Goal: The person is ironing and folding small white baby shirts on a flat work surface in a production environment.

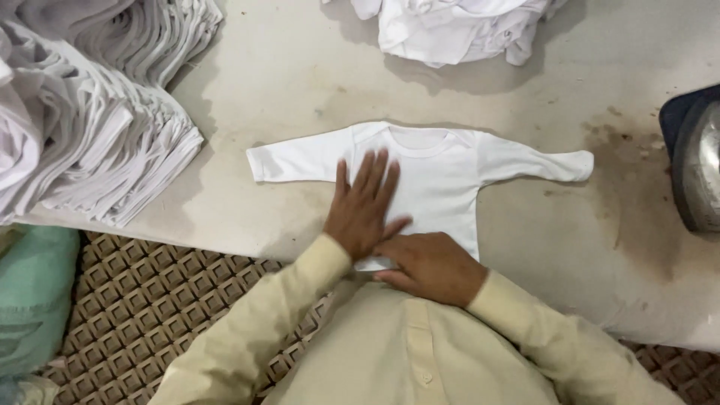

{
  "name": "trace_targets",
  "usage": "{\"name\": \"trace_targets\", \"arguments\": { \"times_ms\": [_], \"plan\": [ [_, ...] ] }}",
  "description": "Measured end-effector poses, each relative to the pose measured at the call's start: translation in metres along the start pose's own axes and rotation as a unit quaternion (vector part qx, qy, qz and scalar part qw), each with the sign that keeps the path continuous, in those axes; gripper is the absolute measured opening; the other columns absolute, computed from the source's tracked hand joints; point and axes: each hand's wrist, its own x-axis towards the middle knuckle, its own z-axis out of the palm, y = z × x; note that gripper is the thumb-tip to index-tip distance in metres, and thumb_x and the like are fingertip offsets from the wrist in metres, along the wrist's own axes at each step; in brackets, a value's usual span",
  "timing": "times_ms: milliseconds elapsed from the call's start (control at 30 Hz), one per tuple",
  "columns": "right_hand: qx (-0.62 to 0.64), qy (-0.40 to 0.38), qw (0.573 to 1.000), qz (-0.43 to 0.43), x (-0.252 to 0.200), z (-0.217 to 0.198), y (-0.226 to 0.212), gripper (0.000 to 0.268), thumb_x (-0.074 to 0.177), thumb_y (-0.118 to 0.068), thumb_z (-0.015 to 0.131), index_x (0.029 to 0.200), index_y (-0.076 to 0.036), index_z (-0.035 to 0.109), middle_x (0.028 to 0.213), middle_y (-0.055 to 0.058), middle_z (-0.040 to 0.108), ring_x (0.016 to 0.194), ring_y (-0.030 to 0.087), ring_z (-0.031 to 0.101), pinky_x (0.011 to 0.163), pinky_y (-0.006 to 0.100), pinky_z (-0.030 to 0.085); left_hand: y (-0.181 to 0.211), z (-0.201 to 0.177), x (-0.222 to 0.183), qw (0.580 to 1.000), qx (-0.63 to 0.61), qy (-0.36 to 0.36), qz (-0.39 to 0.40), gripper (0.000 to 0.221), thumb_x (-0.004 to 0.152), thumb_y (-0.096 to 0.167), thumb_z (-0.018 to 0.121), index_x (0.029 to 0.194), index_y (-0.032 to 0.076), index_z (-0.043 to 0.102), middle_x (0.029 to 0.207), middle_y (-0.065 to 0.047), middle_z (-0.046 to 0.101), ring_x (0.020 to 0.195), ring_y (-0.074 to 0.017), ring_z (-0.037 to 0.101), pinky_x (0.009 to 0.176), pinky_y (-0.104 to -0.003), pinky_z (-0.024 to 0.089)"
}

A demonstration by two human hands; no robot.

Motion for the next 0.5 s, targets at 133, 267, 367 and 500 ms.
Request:
{"name": "trace_targets", "arguments": {
  "times_ms": [133,267,367,500],
  "plan": [
    [0.146,0.123,0.934,0.303,-0.071,0.004,0.026,0.026,0.097,-0.04,0.06,0.114,-0.021,0.064,0.099,0.001,0.073,0.083,0.023,0.072,0.074,0.041,0.057,0.007,0.002,-0.073,0.991,-0.059,0.015,0.118,0.072,0.102,0.061,0.041,0.159,0.017,0.037,0.169,-0.013,0.028,0.156,-0.034,0.026,0.12,-0.068,0.013],
    [0.329,0.271,0.78,0.459,-0.099,-0.006,0.045,0.024,0.081,-0.016,0.083,0.105,-0.012,0.079,0.087,-0.001,0.074,0.075,0.011,0.06,0.073,0.024,0.05,0.011,-0.025,-0.036,0.976,-0.154,0.098,0.116,0.022,0.101,0.023,0.058,0.118,0.015,0.069,0.119,-0.001,0.072,0.101,-0.0243,0.065,0.101,-0.054,0.037],
    [-0.013,0.488,0.771,0.409,-0.114,-0.032,0.095,0.059,0.088,-0.007,0.076,0.143,0.001,0.055,0.122,0.021,0.054,0.096,0.032,0.055,0.081,0.044,0.048,0.011,0.002,0.042,0.962,-0.17,0.172,0.125,0.022,0.102,0.013,0.057,0.119,0.012,0.071,0.112,-0.006,0.075,0.076,-0.0292,0.067,0.064,-0.042,0.041],
    [0.19,0.469,0.709,0.492,-0.12,-0.071,0.133,0.076,0.089,-0.009,0.074,0.157,-0.006,0.04,0.128,0.018,0.063,0.09,0.024,0.063,0.082,0.04,0.051,0.008,0.025,0.117,0.968,-0.142,0.121,0.168,0.031,0.101,0.016,0.058,0.13,0.009,0.065,0.122,-0.016,0.069,0.088,-0.0386,0.07,0.061,-0.051,0.052]
  ]
}}
